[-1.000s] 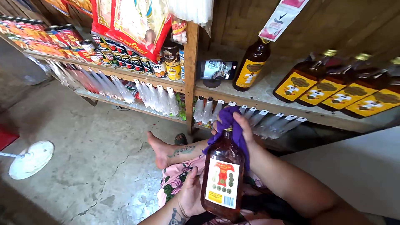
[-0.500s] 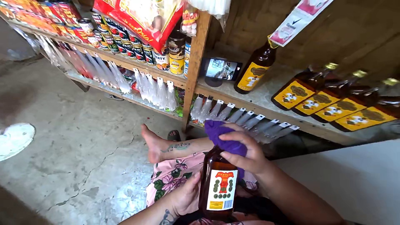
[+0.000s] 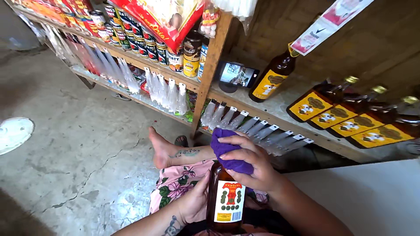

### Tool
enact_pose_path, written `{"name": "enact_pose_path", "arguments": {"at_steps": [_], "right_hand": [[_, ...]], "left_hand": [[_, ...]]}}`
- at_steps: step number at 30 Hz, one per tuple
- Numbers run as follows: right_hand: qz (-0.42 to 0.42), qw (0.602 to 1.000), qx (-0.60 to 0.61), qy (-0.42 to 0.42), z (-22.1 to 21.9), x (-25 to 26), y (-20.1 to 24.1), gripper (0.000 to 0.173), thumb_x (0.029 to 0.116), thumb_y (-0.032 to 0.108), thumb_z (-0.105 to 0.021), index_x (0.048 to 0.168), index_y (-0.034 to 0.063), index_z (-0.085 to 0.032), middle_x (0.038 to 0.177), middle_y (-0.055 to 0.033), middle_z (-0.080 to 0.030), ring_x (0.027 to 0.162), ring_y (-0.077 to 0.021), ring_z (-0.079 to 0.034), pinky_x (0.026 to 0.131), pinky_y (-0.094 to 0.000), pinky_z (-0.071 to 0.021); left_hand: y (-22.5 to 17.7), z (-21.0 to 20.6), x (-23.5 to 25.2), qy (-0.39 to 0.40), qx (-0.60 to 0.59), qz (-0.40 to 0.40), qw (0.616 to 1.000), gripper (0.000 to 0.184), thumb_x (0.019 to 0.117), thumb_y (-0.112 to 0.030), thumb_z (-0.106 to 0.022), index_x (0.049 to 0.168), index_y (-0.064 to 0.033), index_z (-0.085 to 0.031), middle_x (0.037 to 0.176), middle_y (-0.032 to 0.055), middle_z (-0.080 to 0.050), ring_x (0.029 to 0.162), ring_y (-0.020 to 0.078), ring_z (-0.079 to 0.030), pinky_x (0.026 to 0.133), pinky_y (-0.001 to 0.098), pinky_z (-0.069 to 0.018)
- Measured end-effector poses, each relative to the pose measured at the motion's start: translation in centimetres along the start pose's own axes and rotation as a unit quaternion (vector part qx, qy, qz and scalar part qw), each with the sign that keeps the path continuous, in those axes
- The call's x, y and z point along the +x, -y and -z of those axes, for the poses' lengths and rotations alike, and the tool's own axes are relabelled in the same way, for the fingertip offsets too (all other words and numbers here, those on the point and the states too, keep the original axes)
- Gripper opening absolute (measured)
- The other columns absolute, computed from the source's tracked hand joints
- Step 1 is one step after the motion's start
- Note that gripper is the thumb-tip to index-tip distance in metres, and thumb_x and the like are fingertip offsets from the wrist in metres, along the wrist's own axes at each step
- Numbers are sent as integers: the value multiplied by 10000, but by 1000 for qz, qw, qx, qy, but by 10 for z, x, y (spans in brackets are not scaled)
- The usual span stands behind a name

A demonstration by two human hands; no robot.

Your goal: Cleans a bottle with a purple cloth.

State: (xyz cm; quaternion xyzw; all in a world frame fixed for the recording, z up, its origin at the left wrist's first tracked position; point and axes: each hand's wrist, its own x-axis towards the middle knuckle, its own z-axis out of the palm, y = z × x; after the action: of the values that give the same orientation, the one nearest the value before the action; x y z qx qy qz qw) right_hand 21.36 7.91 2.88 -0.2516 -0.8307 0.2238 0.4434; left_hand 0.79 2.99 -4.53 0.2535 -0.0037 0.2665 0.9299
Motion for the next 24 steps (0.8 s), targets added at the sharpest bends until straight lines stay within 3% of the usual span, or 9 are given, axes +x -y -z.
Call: {"name": "enact_pose_path", "arguments": {"at_steps": [2,4,8,13,16,18,19,22,24], "right_hand": [[4,999,-28,20,-3,-1,1,268,982,271,-638,1241,210,-671,1437,-51,-601,1457,-290,-419,1224,-540,-308],[3,997,-63,45,-8,-4,1,281,979,277,-623,1245,201,-674,1432,-54,-613,1478,-311,-394,1250,-552,-251],[-16,988,-126,89,-15,-9,-2,318,979,334,-604,1257,212,-703,1419,-73,-631,1468,-348,-411,1214,-547,-317],[17,980,-139,140,-16,-11,1,308,994,340,-570,1243,217,-704,1426,-71,-627,1443,-345,-451,1209,-589,-302],[63,966,-143,208,-15,-9,13,299,996,351,-568,1219,220,-717,1404,-23,-647,1436,-296,-470,1211,-532,-321],[91,952,-150,249,-15,-6,17,314,993,353,-571,1238,218,-714,1424,-9,-632,1454,-285,-447,1224,-505,-299],[95,949,-154,259,-14,-4,17,325,988,356,-575,1251,218,-708,1429,-7,-629,1457,-283,-442,1227,-503,-290],[55,951,-168,255,-9,1,15,386,977,406,-577,1311,242,-678,1469,9,-595,1475,-290,-412,1224,-573,-253],[10,957,-186,223,-4,5,10,496,978,540,-539,1378,263,-633,1523,5,-543,1495,-306,-376,1204,-655,-228]], "left_hand": [[1,2,0,1,-20,-6,1000,722,963,-729,-402,1402,-187,-584,1348,74,-646,1269,207,-608,1074,430,-500],[0,3,0,-6,-45,-12,999,743,943,-749,-418,1380,-178,-603,1342,81,-650,1266,211,-609,1072,437,-499],[-1,1,3,-32,-64,-5,997,816,912,-796,-407,1370,-150,-601,1344,112,-644,1260,241,-611,1055,466,-508],[-2,3,1,-45,-87,29,995,835,905,-830,-340,1322,-165,-628,1307,103,-665,1238,234,-623,1037,459,-515],[-6,-10,1,-81,-111,24,990,677,958,-741,-391,1160,-183,-717,1153,65,-728,1118,183,-680,976,395,-551],[-14,-38,5,-170,-119,28,978,581,1044,-570,-251,955,-206,-696,942,11,-734,940,114,-708,852,300,-585],[-15,-41,6,-183,-118,29,976,610,1046,-569,-202,940,-210,-684,924,6,-729,923,107,-704,833,291,-582],[-3,-3,1,-59,-114,17,992,698,924,-769,-436,1185,-185,-715,1182,71,-723,1145,191,-670,997,403,-537],[-2,3,3,-49,-71,16,996,766,902,-802,-425,1271,-177,-671,1250,88,-696,1192,214,-650,1019,439,-529]]}}
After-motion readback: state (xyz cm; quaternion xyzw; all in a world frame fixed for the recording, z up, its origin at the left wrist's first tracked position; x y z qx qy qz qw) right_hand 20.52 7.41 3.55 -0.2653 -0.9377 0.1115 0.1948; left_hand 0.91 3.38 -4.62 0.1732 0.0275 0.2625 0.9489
